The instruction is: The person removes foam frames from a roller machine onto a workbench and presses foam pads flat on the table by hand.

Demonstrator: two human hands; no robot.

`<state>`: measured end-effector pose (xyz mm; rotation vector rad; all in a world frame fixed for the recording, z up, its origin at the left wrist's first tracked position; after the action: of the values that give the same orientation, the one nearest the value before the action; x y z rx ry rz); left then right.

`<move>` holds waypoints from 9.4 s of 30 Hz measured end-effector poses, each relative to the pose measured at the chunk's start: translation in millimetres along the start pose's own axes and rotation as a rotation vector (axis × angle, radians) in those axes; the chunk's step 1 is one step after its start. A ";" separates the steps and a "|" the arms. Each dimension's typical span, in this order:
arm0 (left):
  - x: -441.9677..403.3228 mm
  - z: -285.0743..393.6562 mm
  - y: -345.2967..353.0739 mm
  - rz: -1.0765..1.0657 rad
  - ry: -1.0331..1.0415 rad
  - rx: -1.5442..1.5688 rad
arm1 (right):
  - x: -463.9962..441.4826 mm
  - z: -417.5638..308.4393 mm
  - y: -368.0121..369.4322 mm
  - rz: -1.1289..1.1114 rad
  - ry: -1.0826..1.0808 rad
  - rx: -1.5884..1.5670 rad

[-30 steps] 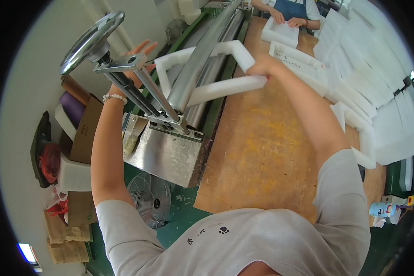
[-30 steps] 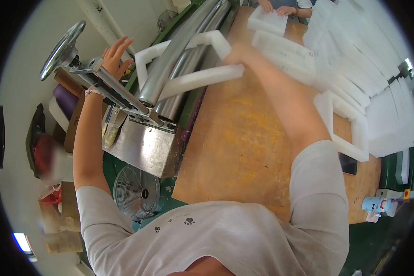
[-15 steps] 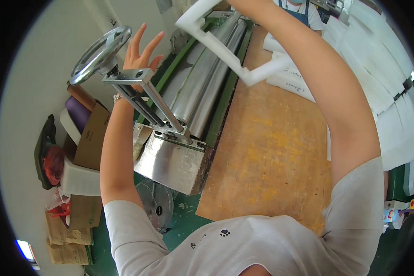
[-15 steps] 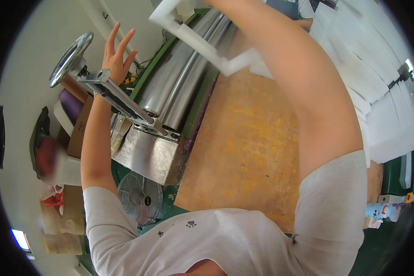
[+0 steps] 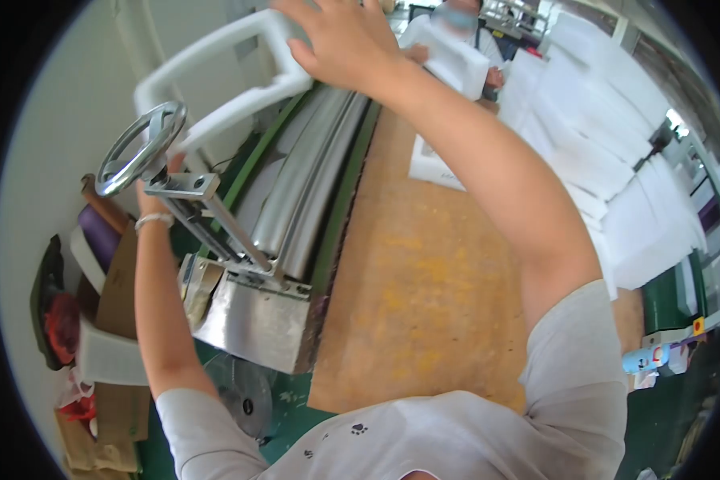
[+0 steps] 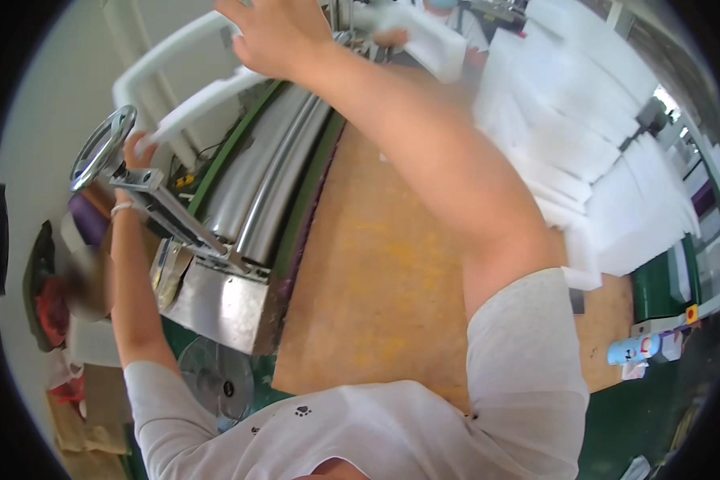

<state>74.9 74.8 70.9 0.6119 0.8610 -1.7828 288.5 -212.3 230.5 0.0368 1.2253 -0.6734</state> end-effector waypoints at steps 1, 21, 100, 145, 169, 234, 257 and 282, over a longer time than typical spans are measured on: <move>9.8 -7.5 -16.1 -0.043 -0.129 -0.051 | 12.9 8.1 5.9 0.078 -0.057 0.041; 100.1 10.1 -14.6 -0.454 -0.413 0.088 | 233.9 -19.5 105.0 -0.448 -0.103 -0.151; 301.2 345.8 220.2 -0.766 -0.503 1.463 | 199.6 164.4 -321.4 -0.048 -0.546 0.535; 341.8 179.7 210.0 -0.361 -0.813 0.709 | 470.5 128.2 -163.2 -0.496 1.407 -0.776; 345.6 190.6 203.7 -0.439 -0.773 0.500 | 511.0 96.5 -152.3 -0.440 1.650 -1.190; 302.2 207.2 264.7 -0.804 -0.018 -0.222 | 400.6 23.4 -61.7 -1.002 0.284 -0.384; 321.8 188.9 236.1 -0.688 -0.252 -0.174 | 450.4 75.2 -81.4 -1.080 0.375 -0.269; 329.1 197.8 223.1 -0.659 -0.567 0.428 | 469.7 127.9 -160.4 -0.939 1.056 -0.271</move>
<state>165.6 -319.8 -111.3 0.0398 0.2859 -2.5967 399.1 -603.6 -81.4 -0.4966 2.3843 -1.3744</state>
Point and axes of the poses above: each hand's wrist, its own x-axis away from the middle knuckle, its own y-axis out of the palm, z = x × y, the point moved 8 cm from there along -x, towards the middle knuckle, and after that the axes turned 15 degrees about x, right-handed, at the moved point
